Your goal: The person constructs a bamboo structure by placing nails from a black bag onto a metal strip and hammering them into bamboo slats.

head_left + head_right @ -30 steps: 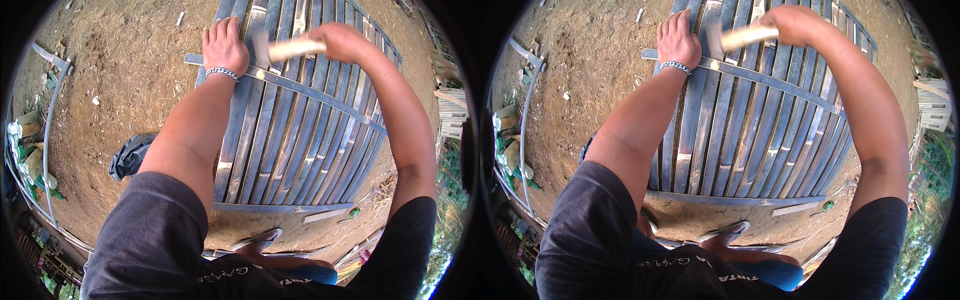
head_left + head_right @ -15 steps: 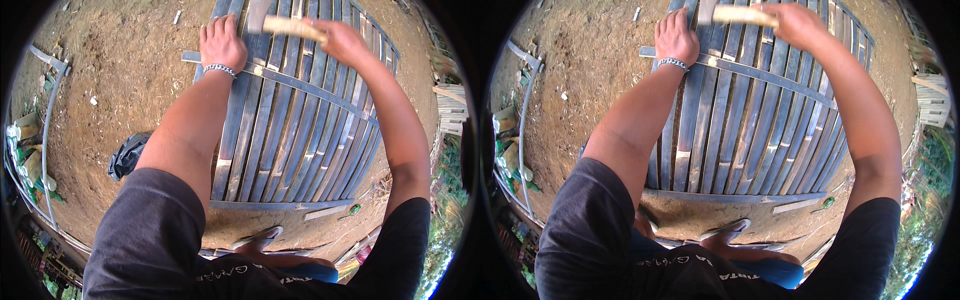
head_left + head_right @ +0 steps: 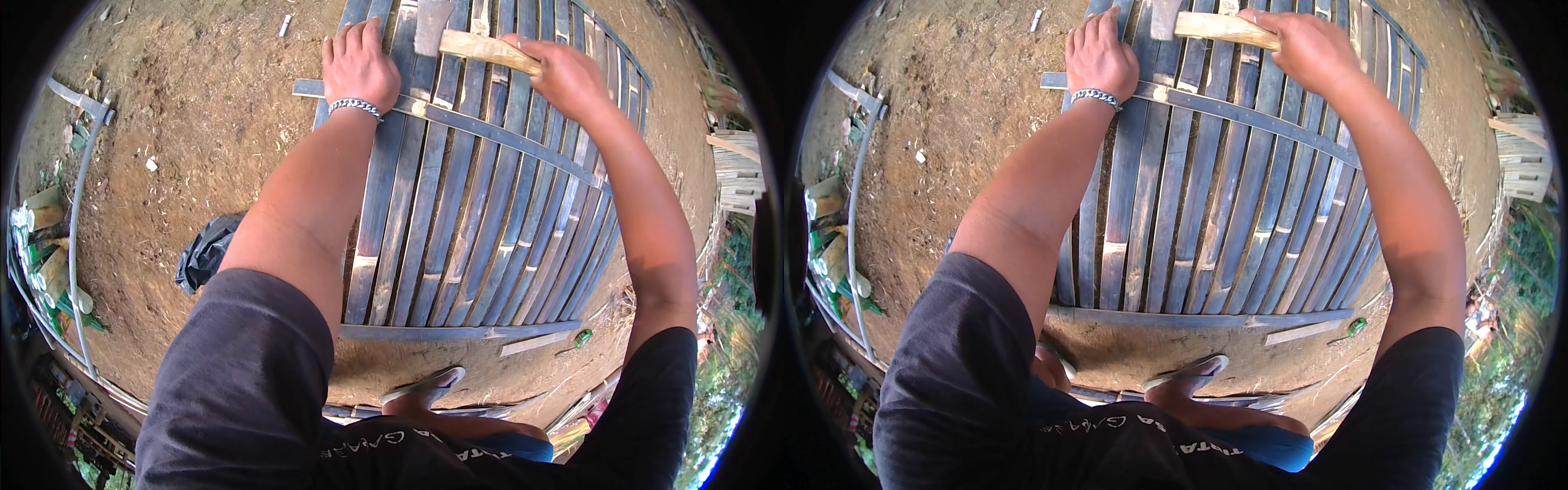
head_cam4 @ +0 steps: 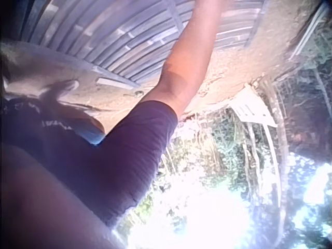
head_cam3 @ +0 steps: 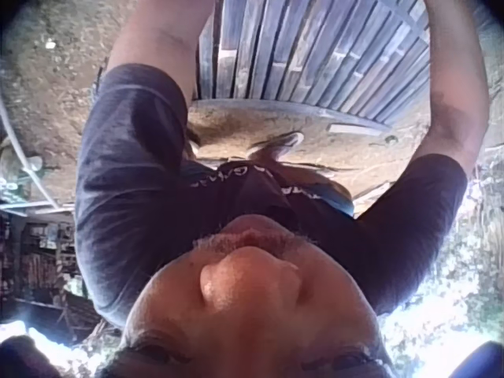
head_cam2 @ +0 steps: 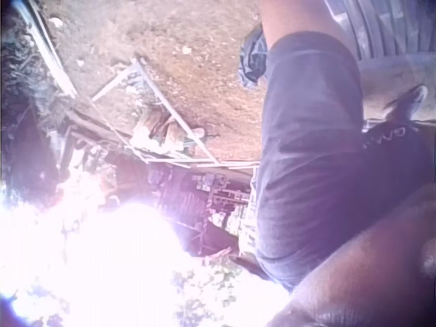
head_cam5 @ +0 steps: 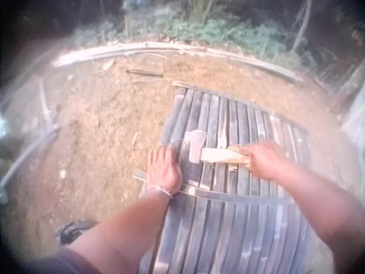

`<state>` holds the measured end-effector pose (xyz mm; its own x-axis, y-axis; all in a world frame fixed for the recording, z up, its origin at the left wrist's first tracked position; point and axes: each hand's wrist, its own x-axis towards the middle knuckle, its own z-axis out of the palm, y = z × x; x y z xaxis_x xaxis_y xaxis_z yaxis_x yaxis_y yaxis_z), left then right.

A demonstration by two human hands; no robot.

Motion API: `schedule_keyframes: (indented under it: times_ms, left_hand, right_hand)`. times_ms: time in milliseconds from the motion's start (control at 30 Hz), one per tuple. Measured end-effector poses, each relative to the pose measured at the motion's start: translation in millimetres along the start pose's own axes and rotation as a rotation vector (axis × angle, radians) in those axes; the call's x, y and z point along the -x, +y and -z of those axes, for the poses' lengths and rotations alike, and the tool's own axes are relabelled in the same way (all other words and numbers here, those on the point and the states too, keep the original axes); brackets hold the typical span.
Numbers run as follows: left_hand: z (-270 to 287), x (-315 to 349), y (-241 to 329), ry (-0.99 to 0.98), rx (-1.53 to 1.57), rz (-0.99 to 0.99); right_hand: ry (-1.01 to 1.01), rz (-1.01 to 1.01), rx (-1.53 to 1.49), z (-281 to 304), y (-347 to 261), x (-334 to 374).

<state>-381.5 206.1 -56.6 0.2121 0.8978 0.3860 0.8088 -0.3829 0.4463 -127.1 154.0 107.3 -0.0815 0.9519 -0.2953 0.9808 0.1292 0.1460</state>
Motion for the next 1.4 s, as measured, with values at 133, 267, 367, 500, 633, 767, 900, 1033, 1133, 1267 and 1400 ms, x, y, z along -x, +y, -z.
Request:
schedule_keyframes:
  times_ms: [133, 267, 367, 500, 633, 767, 900, 1033, 1133, 1267, 1400]
  left_hand:
    - [0, 3, 1, -0.008, 0.011, -0.003]
    - [0, 5, 2, -0.022, 0.048, 0.016]
    - [1, 4, 4, -0.018, 0.055, 0.024]
    - [2, 4, 4, -0.022, 0.053, 0.018]
    - [-2, 4, 0, -0.032, 0.006, -0.006]
    - [-2, 3, -1, -0.032, 0.003, -0.012]
    - [-4, 2, 1, -0.034, 0.011, -0.012]
    - [-5, 4, -1, -0.014, -0.015, -0.027]
    - [-5, 4, -2, -0.007, -0.007, -0.042]
    - [-8, 2, -3, -0.006, 0.004, -0.057]
    - [0, 4, -2, 0.002, 0.003, -0.042]
  right_hand:
    - [-0.096, 0.085, 0.064, 3, -4, -1]
    - [-0.019, -0.099, -0.056, 3, -5, -6]
    - [-0.047, 0.118, 0.032, -6, 5, -4]
    - [-0.037, -0.126, 0.01, 9, 0, -4]
    - [-0.028, -0.04, 0.007, -11, -4, 15]
    - [-0.069, -0.147, -0.14, -23, -23, 54]
    - [0.024, -0.367, -0.701, -68, -41, 113]
    - [-0.257, -0.577, -1.341, -78, -106, 168]
    - [-0.204, -0.662, -1.186, -87, -158, 187]
    - [0.091, -0.679, -1.213, -109, -198, 183]
    - [0.404, -0.488, -0.882, -79, -181, 148]
